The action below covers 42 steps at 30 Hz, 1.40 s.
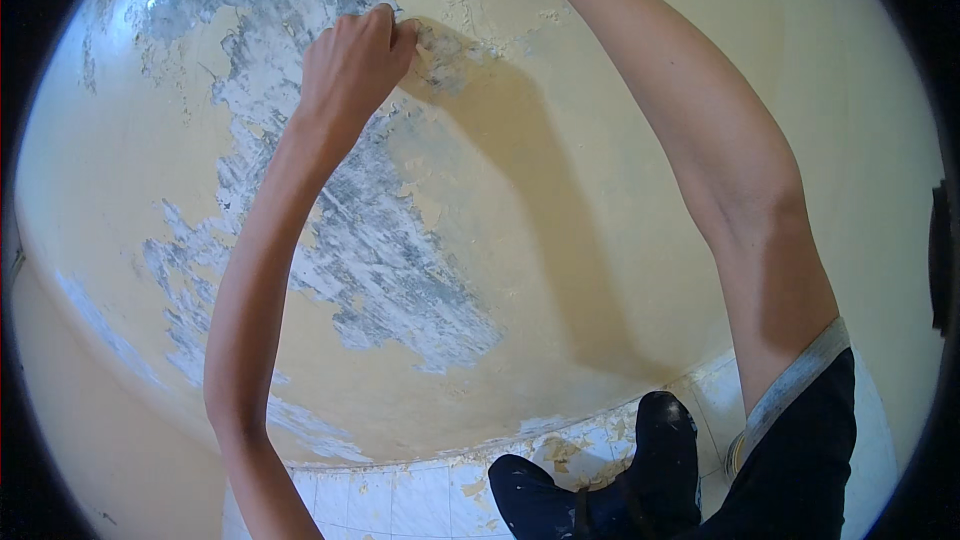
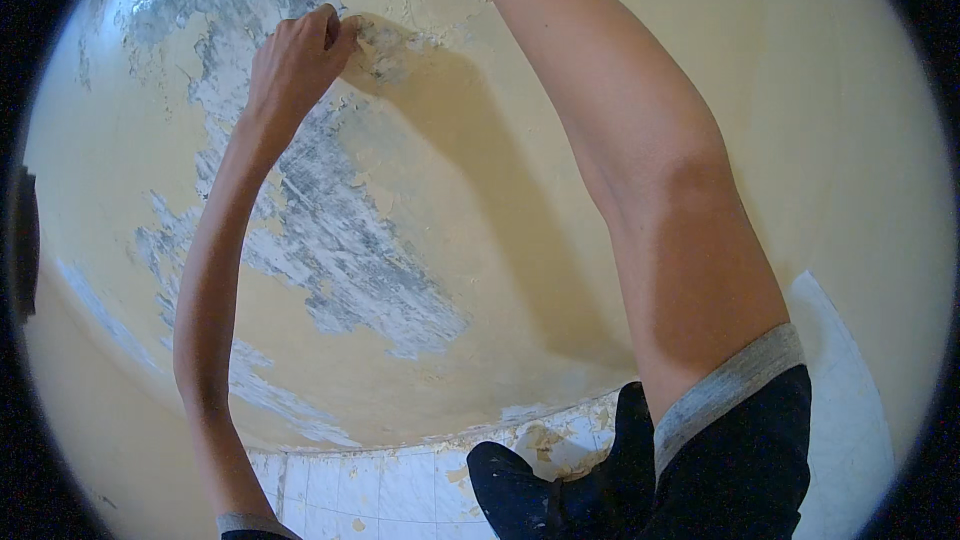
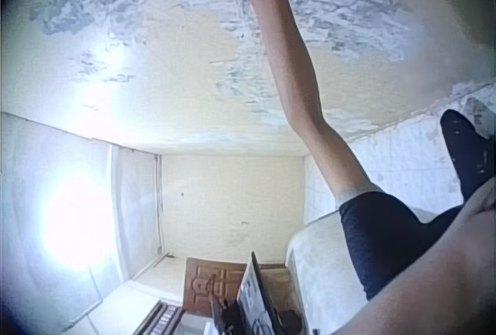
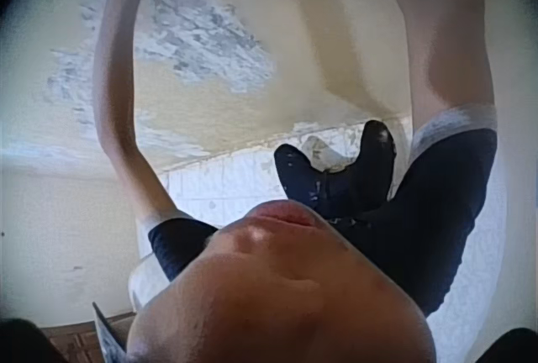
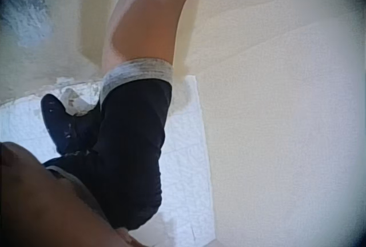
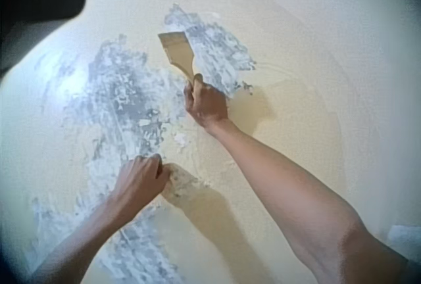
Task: The recorder is applying a layer of plaster or compound to a wall using a brush and a hand scraper.
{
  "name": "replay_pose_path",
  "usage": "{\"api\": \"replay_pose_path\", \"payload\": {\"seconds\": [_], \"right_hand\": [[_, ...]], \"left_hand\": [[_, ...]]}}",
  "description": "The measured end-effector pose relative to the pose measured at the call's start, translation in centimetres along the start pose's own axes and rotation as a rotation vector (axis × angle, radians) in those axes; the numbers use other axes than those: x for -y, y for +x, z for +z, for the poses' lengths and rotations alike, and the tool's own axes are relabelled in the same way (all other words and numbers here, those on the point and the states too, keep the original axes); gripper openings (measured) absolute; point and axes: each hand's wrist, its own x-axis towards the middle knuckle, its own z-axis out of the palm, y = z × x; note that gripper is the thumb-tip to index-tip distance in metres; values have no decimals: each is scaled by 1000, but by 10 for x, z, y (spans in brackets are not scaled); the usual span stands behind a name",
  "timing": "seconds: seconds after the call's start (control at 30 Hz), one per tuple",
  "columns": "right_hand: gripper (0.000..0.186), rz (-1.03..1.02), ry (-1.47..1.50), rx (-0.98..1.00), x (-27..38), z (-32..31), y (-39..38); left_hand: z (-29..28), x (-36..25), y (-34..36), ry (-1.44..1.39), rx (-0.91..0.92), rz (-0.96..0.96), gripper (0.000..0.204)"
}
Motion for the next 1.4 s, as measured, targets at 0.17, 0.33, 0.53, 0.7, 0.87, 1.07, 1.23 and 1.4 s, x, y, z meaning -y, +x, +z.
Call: {"api": "replay_pose_path", "payload": {"seconds": [0.17, 0.33, 0.53, 0.7, 0.87, 1.07, 1.23, 1.4], "right_hand": [[35, -20, -28, -62, -1, 0, 0], [36, -9, -16, -65, -2, 1, 0], [34, -28, -24, -72, -2, 2, -1], [34, -5, -21, -40, -3, 2, 1], [35, -35, -34, -77, -4, 2, 2], [35, -13, -55, -40, -3, 3, -2], [33, -65, -60, -83, -2, 1, -1], [31, -41, -36, -39, -4, 1, -1]], "left_hand": [[14, 9, -5, -242, -61, 2, 38], [9, 1, -27, -627, -206, -174, 38], [-1, -12, -24, -269, 119, -290, 46], [7, -11, -20, -330, -30, -164, 35], [-39, 8, -38, -740, -220, -392, 36], [-54, 31, -48, -370, -48, -207, 40], [-34, -18, -75, -577, 299, 275, 38], [-36, -38, -72, -464, 516, 342, 33]]}}
